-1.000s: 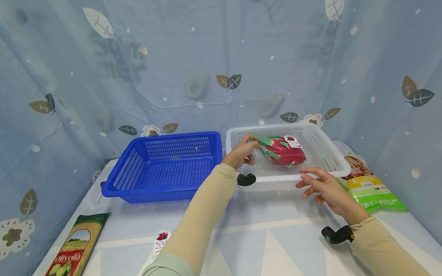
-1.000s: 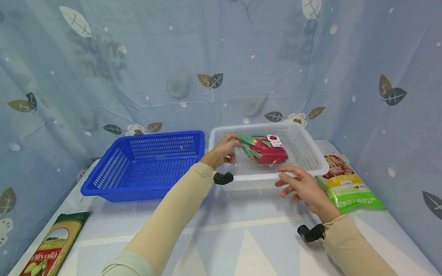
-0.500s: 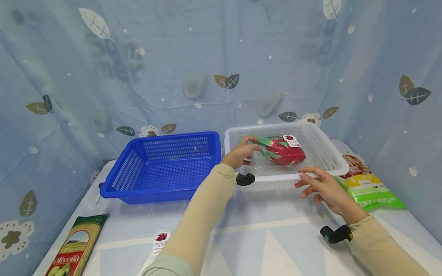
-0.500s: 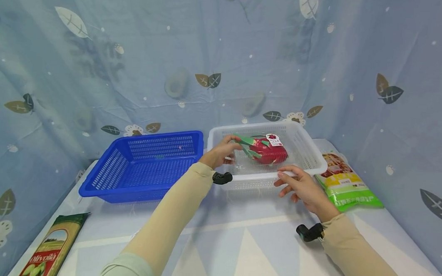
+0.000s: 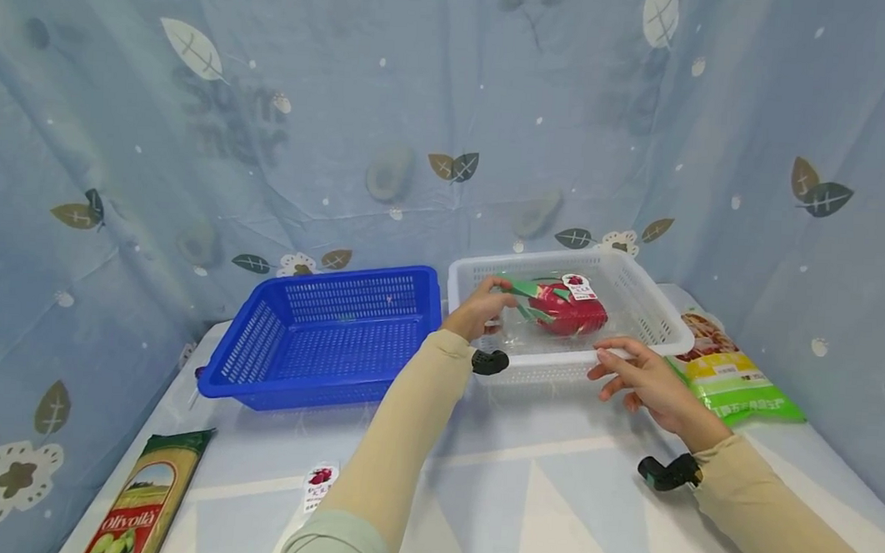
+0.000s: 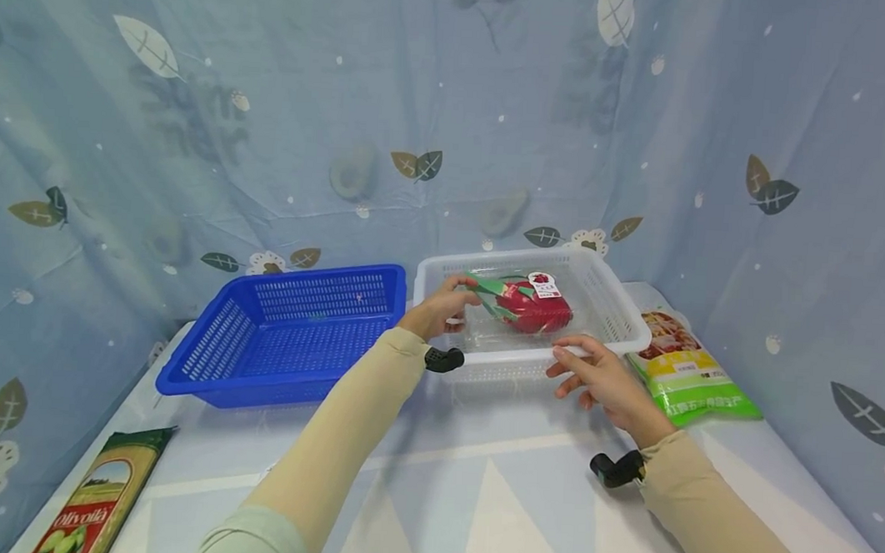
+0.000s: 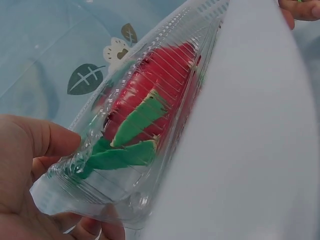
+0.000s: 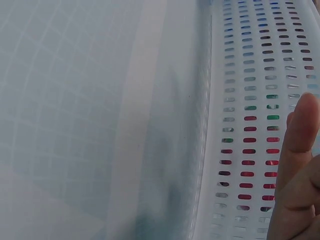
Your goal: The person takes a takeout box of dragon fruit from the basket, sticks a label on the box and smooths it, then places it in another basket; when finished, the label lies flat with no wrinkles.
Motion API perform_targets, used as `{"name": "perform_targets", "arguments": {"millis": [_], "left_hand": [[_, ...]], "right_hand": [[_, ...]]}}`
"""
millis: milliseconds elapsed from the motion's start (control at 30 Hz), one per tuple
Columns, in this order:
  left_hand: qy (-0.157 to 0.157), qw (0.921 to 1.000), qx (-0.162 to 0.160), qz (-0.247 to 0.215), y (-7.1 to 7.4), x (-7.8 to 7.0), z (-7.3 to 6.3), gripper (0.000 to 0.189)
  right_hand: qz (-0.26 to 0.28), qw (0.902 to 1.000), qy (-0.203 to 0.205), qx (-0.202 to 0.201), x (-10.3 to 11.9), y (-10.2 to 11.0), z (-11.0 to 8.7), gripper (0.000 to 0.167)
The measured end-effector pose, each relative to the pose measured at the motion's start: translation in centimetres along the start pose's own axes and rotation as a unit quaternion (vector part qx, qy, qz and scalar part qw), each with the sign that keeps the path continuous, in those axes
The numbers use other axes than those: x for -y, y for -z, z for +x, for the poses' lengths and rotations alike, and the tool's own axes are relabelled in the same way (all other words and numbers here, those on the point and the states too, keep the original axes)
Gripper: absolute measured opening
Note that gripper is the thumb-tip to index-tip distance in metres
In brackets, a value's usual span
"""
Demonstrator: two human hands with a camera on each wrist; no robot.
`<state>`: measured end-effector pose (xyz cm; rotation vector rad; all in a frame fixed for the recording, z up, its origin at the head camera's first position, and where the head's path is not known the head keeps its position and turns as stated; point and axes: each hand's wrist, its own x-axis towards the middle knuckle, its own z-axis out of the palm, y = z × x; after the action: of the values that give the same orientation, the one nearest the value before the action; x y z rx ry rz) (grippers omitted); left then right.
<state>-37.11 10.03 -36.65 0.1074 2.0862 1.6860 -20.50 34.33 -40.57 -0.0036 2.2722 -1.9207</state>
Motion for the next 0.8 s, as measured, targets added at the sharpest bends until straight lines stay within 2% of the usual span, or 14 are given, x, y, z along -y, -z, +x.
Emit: {"name": "perform_targets", "arguments": {"millis": [133,233,500,633,800], "left_hand": [[0.009,0.9998,-0.018,0.009,0.6,0.4,-0.5,0.046],[0.015,0.9996,-0.016,0.018,0.8,0.5,-0.7,0.049],[0.006,0.9985,-0.009,0.053,0.3,-0.9,-1.4,0.055],[-0.006,0.9983,0.009,0.057,0.4,-1.9,-2.6,0.054],[-0.023,0.9979,0.032,0.052,0.9,-3.2,-4.9,0.051]], "right_hand": [[0.002,1.0,-0.004,0.009,-0.3,-0.7,0.4,0.044],[-0.002,1.0,-0.005,0.007,-0.4,-0.8,0.5,0.047],[-0.007,1.0,-0.001,0.005,-0.2,-0.1,0.1,0.047],[-0.006,1.0,-0.002,0.004,-0.2,0.0,0.1,0.046],[-0.007,1.0,0.002,0.001,-0.1,0.3,-0.1,0.043]]}}
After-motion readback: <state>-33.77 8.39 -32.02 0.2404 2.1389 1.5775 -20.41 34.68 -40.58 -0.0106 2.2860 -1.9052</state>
